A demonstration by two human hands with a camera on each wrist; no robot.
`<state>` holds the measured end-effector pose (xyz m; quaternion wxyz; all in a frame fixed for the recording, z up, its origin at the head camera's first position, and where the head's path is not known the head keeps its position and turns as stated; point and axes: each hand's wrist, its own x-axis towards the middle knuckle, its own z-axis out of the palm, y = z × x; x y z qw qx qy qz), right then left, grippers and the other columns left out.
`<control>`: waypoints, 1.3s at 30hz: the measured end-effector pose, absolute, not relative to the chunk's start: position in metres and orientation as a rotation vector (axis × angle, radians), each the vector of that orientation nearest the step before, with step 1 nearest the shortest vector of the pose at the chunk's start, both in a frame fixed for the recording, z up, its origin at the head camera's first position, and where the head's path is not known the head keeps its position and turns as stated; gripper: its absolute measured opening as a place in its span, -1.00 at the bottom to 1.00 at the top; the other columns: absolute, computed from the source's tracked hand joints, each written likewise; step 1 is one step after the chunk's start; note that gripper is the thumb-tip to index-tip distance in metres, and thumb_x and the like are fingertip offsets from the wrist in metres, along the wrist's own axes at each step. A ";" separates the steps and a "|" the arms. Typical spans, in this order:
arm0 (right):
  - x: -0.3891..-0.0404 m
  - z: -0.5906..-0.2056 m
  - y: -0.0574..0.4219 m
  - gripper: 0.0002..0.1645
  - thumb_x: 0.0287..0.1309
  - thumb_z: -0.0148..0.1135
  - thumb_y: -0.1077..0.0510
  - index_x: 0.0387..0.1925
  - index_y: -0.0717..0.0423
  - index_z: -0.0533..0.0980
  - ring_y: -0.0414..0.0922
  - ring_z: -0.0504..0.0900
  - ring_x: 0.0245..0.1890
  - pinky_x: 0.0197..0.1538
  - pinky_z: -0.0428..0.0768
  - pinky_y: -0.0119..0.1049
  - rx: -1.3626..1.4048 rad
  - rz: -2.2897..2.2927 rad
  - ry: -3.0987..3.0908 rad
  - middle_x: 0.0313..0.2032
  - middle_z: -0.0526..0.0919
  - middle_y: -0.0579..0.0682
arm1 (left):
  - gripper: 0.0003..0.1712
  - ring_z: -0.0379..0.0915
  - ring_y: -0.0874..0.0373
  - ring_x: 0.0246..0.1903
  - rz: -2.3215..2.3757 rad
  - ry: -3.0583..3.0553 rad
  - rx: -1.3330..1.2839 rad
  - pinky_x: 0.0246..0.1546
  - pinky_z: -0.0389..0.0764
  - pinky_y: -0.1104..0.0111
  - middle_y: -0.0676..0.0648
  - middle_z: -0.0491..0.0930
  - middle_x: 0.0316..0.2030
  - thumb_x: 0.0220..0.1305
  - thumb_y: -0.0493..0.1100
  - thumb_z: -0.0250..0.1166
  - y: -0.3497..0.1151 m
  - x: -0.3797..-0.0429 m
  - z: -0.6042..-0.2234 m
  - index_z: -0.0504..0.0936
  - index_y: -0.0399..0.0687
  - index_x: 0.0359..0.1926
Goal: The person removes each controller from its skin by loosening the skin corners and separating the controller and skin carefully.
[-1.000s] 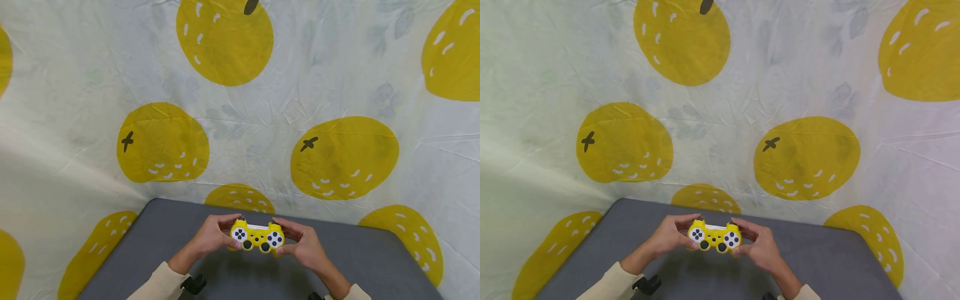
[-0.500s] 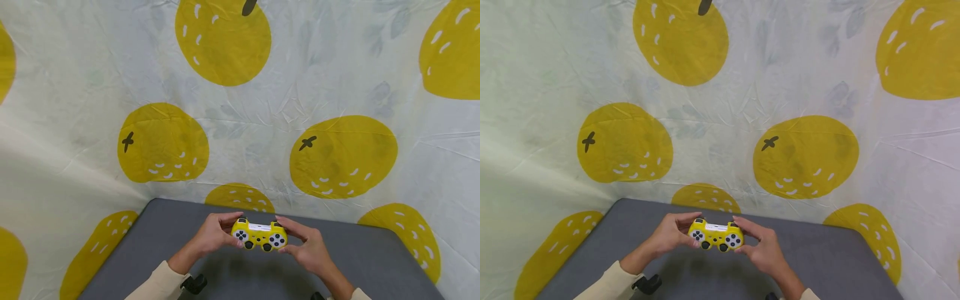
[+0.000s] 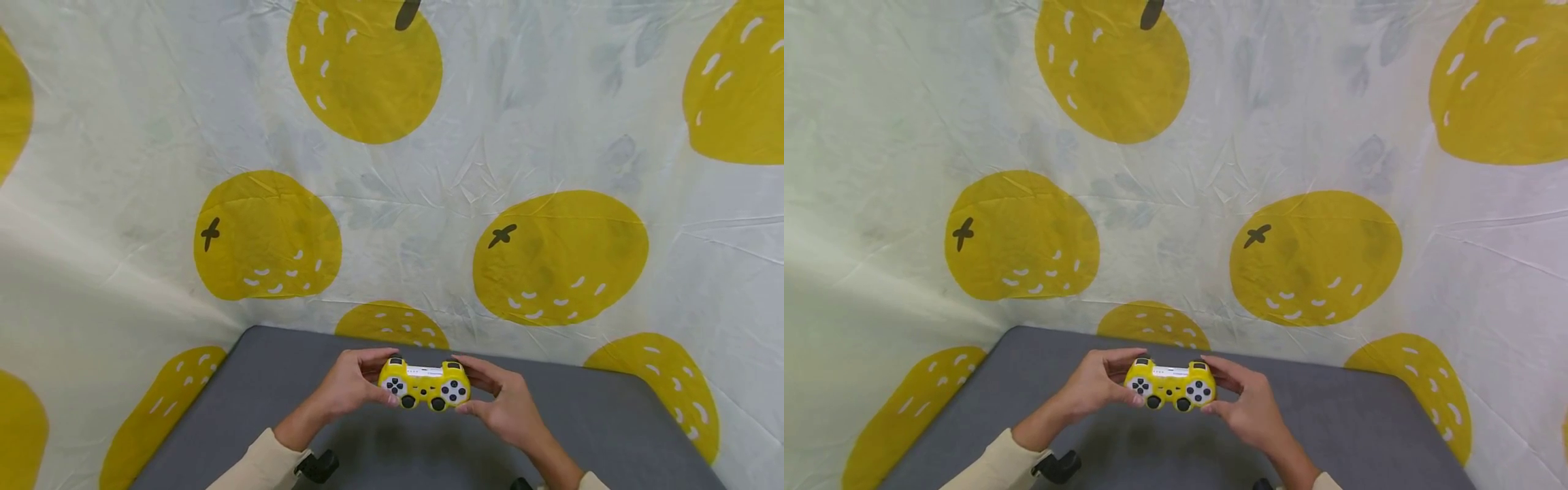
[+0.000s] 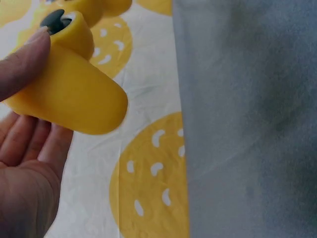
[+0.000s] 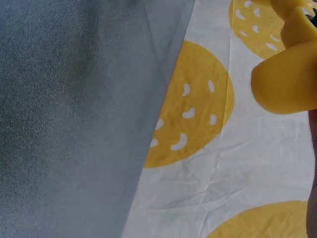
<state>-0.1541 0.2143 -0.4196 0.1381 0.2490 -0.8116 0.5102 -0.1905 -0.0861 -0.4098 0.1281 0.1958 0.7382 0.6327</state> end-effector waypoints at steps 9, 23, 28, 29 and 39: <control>-0.154 -0.416 0.210 -0.13 0.01 0.58 0.32 0.38 0.31 0.46 -0.22 0.78 0.06 0.05 0.74 -0.37 0.666 1.590 -2.510 0.19 0.67 0.35 | -0.15 0.71 -0.01 0.08 1.864 2.132 0.492 -0.04 0.78 0.22 -0.27 0.66 0.23 -0.02 -0.42 0.62 -0.088 -0.191 -0.412 0.58 -0.17 0.36; -0.154 -0.425 0.208 -0.14 0.06 0.56 0.29 0.40 0.34 0.44 -0.29 0.78 0.05 0.03 0.77 -0.27 0.631 1.671 -2.529 0.22 0.64 0.40 | -0.14 0.70 -0.02 0.12 1.850 2.103 0.492 -0.03 0.77 0.24 -0.25 0.66 0.25 -0.02 -0.43 0.61 -0.091 -0.191 -0.416 0.57 -0.17 0.38; -0.153 -0.424 0.206 -0.16 0.01 0.58 0.32 0.36 0.32 0.48 -0.38 0.74 0.05 0.04 0.76 -0.32 0.641 1.650 -2.468 0.19 0.67 0.36 | -0.14 0.67 -0.07 0.20 1.857 2.109 0.526 -0.02 0.78 0.22 -0.24 0.62 0.30 0.00 -0.42 0.61 -0.091 -0.191 -0.416 0.57 -0.14 0.38; -0.153 -0.424 0.205 -0.17 -0.01 0.59 0.33 0.35 0.32 0.50 -0.39 0.74 0.05 0.04 0.76 -0.33 0.642 1.648 -2.454 0.18 0.68 0.36 | -0.15 0.66 -0.09 0.21 1.854 2.116 0.534 -0.02 0.78 0.22 -0.23 0.62 0.31 0.01 -0.41 0.61 -0.091 -0.191 -0.416 0.57 -0.13 0.38; -0.151 -0.429 0.202 -0.20 -0.17 0.63 0.41 0.23 0.24 0.60 -0.43 0.74 0.00 -0.03 0.74 -0.45 0.595 1.580 -2.365 0.09 0.75 0.28 | -0.19 0.66 -0.09 0.20 1.812 2.221 0.594 -0.06 0.78 0.23 -0.20 0.64 0.28 0.03 -0.35 0.62 -0.091 -0.191 -0.418 0.61 0.02 0.36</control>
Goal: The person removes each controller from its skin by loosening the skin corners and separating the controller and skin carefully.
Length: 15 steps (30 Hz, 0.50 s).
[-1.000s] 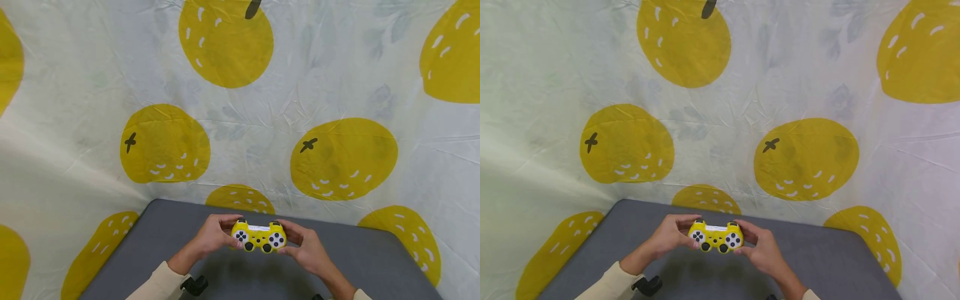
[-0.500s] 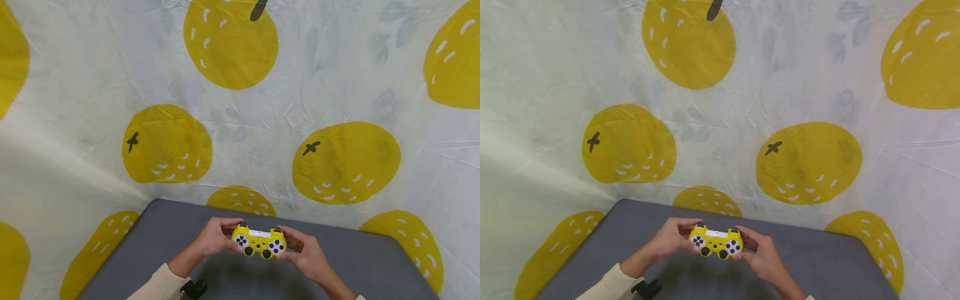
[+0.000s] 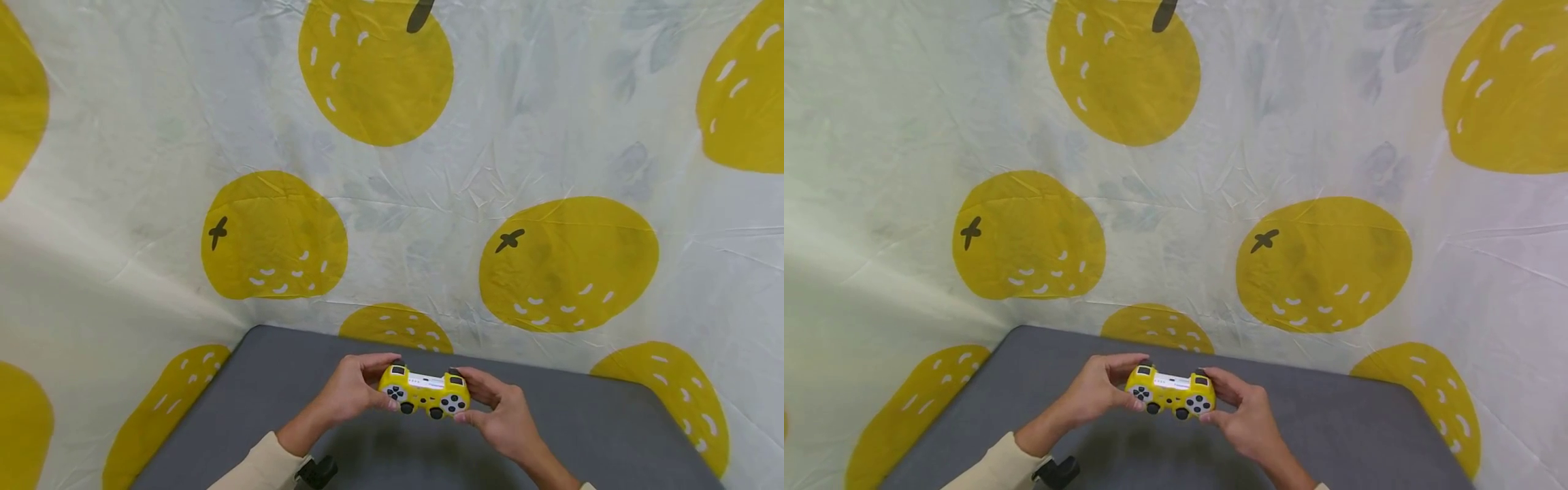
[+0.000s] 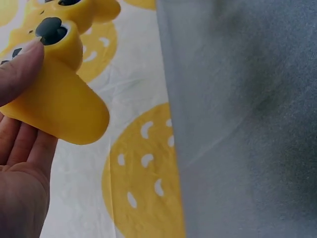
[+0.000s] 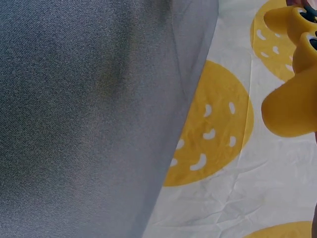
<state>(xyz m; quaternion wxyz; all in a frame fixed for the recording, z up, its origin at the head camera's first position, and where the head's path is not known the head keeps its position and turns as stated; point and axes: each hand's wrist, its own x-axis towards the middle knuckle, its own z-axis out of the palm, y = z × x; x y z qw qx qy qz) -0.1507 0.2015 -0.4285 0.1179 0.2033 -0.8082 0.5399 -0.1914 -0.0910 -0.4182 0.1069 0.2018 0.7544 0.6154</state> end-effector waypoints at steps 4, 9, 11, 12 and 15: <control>-0.149 -0.429 0.200 -0.20 -0.22 0.62 0.45 0.20 0.20 0.62 -0.43 0.73 0.01 -0.04 0.74 -0.47 0.624 1.511 -2.316 0.07 0.77 0.25 | -0.20 0.67 -0.10 0.19 1.833 2.224 0.612 -0.07 0.78 0.27 -0.21 0.65 0.27 0.01 -0.36 0.62 -0.091 -0.190 -0.418 0.63 0.01 0.34; -0.145 -0.434 0.196 -0.15 -0.31 0.63 0.53 0.16 0.13 0.65 -0.44 0.74 -0.01 -0.12 0.73 -0.52 0.680 1.370 -2.218 -0.01 0.81 0.23 | -0.22 0.66 -0.12 0.19 1.866 2.192 0.650 -0.06 0.77 0.31 -0.22 0.66 0.26 0.02 -0.38 0.61 -0.092 -0.190 -0.418 0.64 -0.03 0.32; -0.143 -0.436 0.195 -0.11 -0.37 0.63 0.57 0.16 0.13 0.66 -0.45 0.73 0.00 -0.12 0.71 -0.55 0.713 1.305 -2.160 -0.03 0.81 0.24 | -0.22 0.65 -0.12 0.21 1.873 2.172 0.659 -0.03 0.76 0.32 -0.22 0.66 0.25 0.02 -0.38 0.61 -0.093 -0.189 -0.417 0.64 -0.04 0.32; -0.143 -0.437 0.195 -0.09 -0.41 0.63 0.59 0.16 0.14 0.66 -0.46 0.72 0.01 -0.11 0.70 -0.57 0.729 1.269 -2.135 -0.04 0.81 0.24 | -0.23 0.65 -0.12 0.21 1.876 2.166 0.665 -0.02 0.76 0.32 -0.21 0.66 0.25 0.03 -0.39 0.60 -0.092 -0.189 -0.417 0.64 -0.05 0.32; -0.144 -0.441 0.195 -0.03 -0.49 0.64 0.61 0.17 0.17 0.66 -0.49 0.69 0.05 -0.06 0.67 -0.62 0.773 1.199 -2.063 -0.03 0.81 0.25 | -0.24 0.63 -0.12 0.24 1.885 2.148 0.678 0.04 0.75 0.31 -0.20 0.67 0.24 0.03 -0.40 0.60 -0.093 -0.187 -0.417 0.64 -0.06 0.32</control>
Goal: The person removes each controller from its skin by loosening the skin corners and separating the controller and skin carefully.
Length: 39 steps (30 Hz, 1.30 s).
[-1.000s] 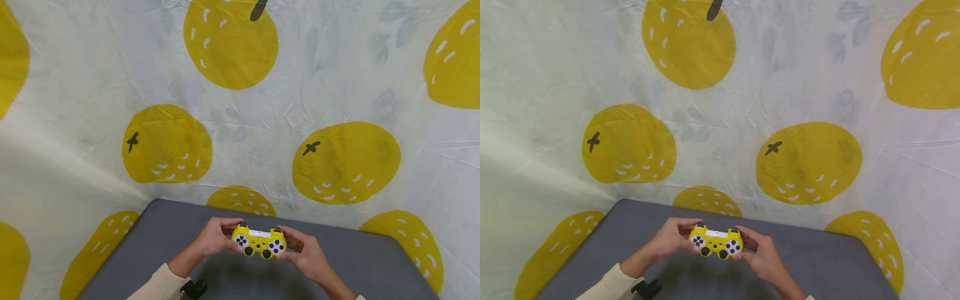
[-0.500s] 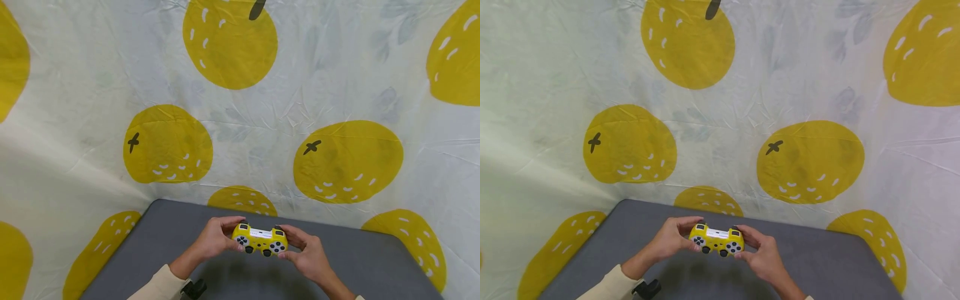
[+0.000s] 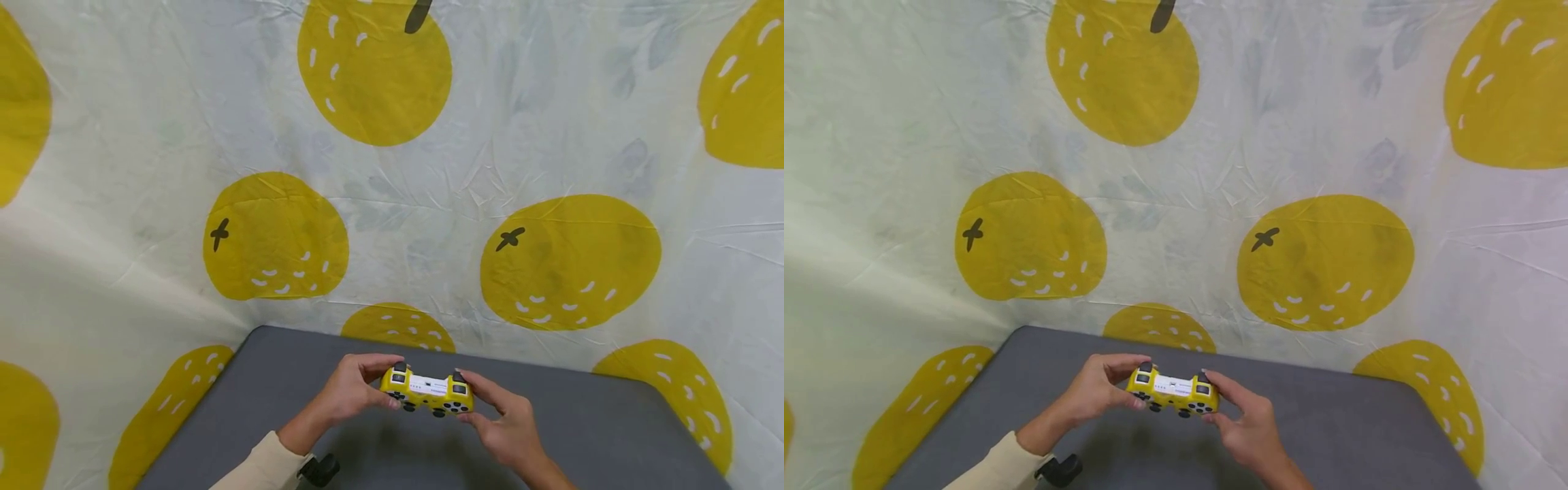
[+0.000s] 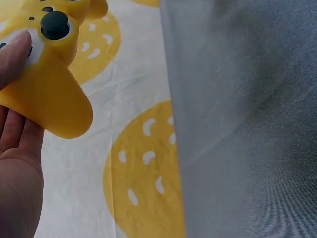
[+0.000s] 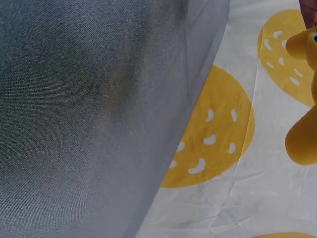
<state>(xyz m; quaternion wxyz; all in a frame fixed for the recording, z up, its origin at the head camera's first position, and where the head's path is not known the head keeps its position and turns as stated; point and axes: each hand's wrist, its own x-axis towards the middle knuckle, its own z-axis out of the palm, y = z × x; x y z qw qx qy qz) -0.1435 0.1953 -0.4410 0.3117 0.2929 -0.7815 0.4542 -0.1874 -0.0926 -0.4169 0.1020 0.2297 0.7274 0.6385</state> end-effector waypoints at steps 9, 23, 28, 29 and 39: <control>-0.146 -0.447 0.198 -0.03 -0.50 0.63 0.64 0.18 0.27 0.64 -0.49 0.66 0.14 0.04 0.64 -0.62 0.828 1.164 -1.993 0.07 0.79 0.07 | -0.27 0.67 0.05 0.20 1.902 2.132 0.741 0.10 0.70 0.40 -0.21 0.70 0.21 0.05 -0.34 0.60 -0.092 -0.188 -0.421 0.65 -0.10 0.31; -0.146 -0.451 0.196 -0.02 -0.52 0.64 0.63 0.16 0.18 0.67 -0.43 0.70 0.11 0.00 0.64 -0.64 0.795 1.146 -2.026 0.00 0.80 0.24 | -0.40 0.71 0.27 -0.01 1.867 2.140 0.749 -0.07 0.71 0.47 -0.26 0.70 0.18 0.18 -0.17 0.58 -0.088 -0.187 -0.423 0.69 -0.11 0.25; -0.144 -0.451 0.195 -0.05 -0.46 0.61 0.64 0.17 0.19 0.66 -0.38 0.72 0.09 0.00 0.66 -0.61 0.782 1.217 -2.043 -0.01 0.79 0.29 | -0.44 0.72 0.24 -0.03 1.861 2.158 0.724 -0.11 0.72 0.45 -0.27 0.70 0.18 0.18 -0.16 0.57 -0.087 -0.187 -0.422 0.71 -0.08 0.22; -0.144 -0.450 0.195 -0.05 -0.44 0.61 0.63 0.17 0.18 0.66 -0.39 0.72 0.09 -0.01 0.66 -0.61 0.772 1.223 -2.057 0.00 0.79 0.28 | -0.45 0.72 0.24 -0.03 1.862 2.160 0.723 -0.12 0.72 0.45 -0.26 0.71 0.17 0.18 -0.16 0.58 -0.087 -0.187 -0.422 0.72 -0.08 0.21; -0.137 -0.434 0.188 -0.18 -0.19 0.61 0.47 0.19 -0.04 0.66 -0.14 0.77 0.12 0.03 0.75 -0.37 0.387 1.376 -2.394 0.15 0.76 0.05 | -0.49 0.72 0.27 -0.13 1.898 2.154 0.727 -0.19 0.73 0.45 -0.33 0.70 0.14 0.18 -0.19 0.57 -0.088 -0.188 -0.417 0.73 -0.18 0.16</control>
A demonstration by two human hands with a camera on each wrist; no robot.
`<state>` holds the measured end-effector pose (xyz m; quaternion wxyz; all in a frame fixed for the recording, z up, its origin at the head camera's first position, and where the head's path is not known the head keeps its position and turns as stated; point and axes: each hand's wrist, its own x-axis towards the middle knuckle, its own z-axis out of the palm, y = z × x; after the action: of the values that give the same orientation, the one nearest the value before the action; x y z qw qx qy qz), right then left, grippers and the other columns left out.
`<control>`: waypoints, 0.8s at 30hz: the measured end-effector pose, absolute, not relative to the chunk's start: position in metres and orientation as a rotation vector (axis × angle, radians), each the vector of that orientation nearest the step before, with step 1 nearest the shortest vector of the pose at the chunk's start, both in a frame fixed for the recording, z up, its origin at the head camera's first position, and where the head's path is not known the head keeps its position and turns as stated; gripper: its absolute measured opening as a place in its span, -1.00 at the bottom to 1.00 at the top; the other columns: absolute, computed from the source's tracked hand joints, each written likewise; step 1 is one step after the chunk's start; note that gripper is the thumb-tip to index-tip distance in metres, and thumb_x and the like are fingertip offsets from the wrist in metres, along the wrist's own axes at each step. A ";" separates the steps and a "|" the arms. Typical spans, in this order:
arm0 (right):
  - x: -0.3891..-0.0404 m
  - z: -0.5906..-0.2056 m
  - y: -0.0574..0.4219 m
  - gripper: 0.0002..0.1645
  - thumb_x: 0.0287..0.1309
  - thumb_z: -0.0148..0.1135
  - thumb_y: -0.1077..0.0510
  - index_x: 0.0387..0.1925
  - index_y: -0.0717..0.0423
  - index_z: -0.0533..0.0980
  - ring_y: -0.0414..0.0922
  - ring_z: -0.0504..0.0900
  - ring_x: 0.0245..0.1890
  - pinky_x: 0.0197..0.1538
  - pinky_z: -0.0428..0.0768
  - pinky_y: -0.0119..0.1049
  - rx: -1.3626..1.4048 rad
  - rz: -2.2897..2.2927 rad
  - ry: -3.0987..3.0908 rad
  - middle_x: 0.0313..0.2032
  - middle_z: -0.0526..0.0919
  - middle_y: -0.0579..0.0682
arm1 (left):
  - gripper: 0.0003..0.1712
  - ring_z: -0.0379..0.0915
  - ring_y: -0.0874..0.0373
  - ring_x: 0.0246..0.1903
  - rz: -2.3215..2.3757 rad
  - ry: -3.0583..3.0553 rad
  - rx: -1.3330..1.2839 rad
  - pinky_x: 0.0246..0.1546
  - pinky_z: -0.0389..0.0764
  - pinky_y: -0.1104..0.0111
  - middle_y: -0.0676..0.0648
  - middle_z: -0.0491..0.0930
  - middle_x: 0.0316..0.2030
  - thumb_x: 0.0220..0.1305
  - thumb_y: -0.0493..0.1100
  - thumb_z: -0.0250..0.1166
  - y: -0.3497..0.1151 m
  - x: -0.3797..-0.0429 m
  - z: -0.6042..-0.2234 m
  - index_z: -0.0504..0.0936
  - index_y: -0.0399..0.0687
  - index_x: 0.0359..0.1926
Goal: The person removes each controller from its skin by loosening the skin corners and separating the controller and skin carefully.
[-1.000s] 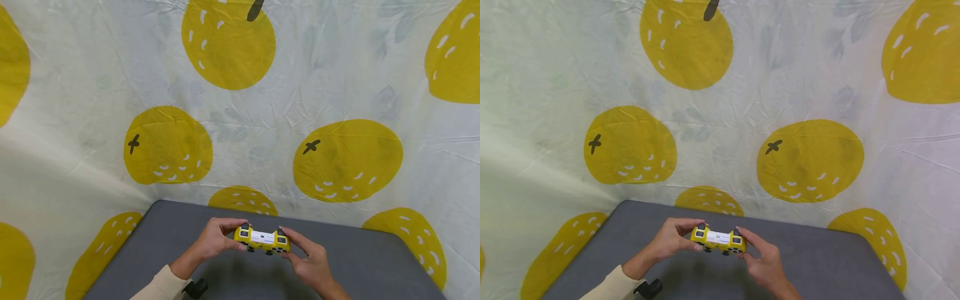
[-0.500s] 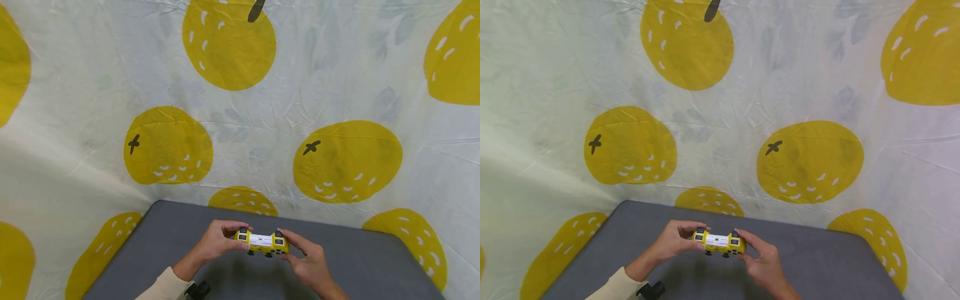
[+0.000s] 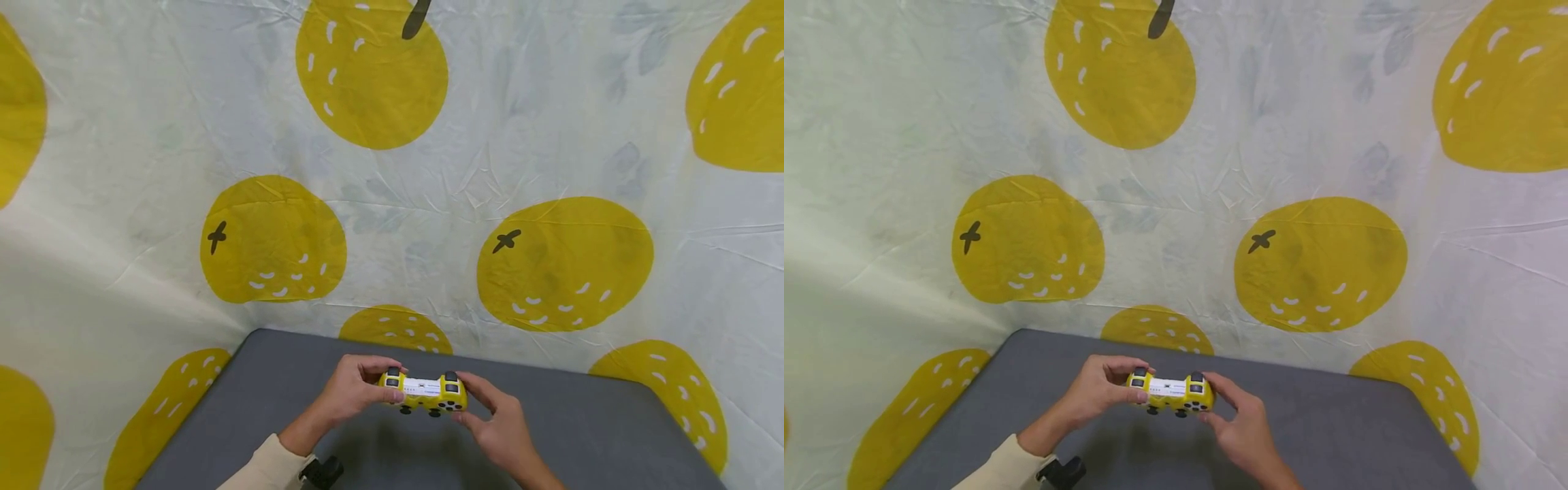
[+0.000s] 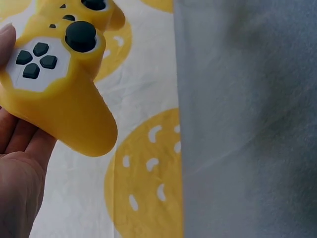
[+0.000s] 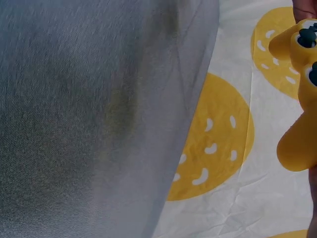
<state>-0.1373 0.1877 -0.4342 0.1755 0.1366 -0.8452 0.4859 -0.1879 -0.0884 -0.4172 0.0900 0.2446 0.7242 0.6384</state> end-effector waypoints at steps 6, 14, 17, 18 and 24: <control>-0.137 -0.421 0.187 -0.29 -0.02 0.61 0.30 0.24 0.08 0.63 0.08 0.68 0.27 0.20 0.71 -0.16 0.266 1.618 -2.491 0.22 0.71 0.12 | -0.49 0.72 0.24 -0.11 1.885 2.171 0.723 -0.19 0.72 0.45 -0.35 0.69 0.15 0.18 -0.19 0.57 -0.087 -0.188 -0.414 0.73 -0.18 0.16; -0.142 -0.411 0.183 -0.39 0.06 0.59 0.23 0.18 0.23 0.66 0.12 0.73 0.19 0.09 0.75 -0.23 0.190 1.772 -2.541 0.10 0.77 0.20 | -0.53 0.72 0.16 -0.09 1.872 2.179 0.725 -0.16 0.70 0.46 -0.37 0.70 0.13 0.17 -0.18 0.58 -0.085 -0.188 -0.415 0.76 -0.12 0.12; -0.142 -0.413 0.180 -0.44 0.01 0.59 0.30 0.12 0.23 0.69 0.11 0.75 0.16 0.02 0.75 -0.27 0.122 1.781 -2.511 0.05 0.79 0.19 | -0.54 0.71 0.12 -0.05 1.856 2.199 0.731 -0.13 0.70 0.45 -0.32 0.72 0.12 0.16 -0.18 0.58 -0.085 -0.188 -0.416 0.77 -0.07 0.11; -0.141 -0.414 0.179 -0.45 0.01 0.59 0.32 0.11 0.22 0.70 0.11 0.75 0.16 0.02 0.75 -0.28 0.105 1.782 -2.497 0.05 0.79 0.18 | -0.54 0.71 0.10 -0.04 1.849 2.209 0.733 -0.13 0.70 0.45 -0.29 0.73 0.11 0.16 -0.17 0.58 -0.085 -0.187 -0.417 0.77 -0.05 0.11; -0.137 -0.419 0.175 -0.43 -0.06 0.61 0.35 0.08 0.17 0.73 -0.02 0.76 0.15 0.09 0.73 -0.33 0.091 1.690 -2.426 0.05 0.80 0.11 | -0.48 0.67 -0.05 0.16 1.811 2.297 0.749 0.10 0.69 0.30 -0.21 0.74 0.13 0.13 -0.14 0.61 -0.086 -0.186 -0.419 0.76 -0.04 0.15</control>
<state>-0.1370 0.1748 -0.4189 0.0917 0.0305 -0.8167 0.5689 -0.1857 -0.0860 -0.4185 0.0611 0.2475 0.7594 0.5986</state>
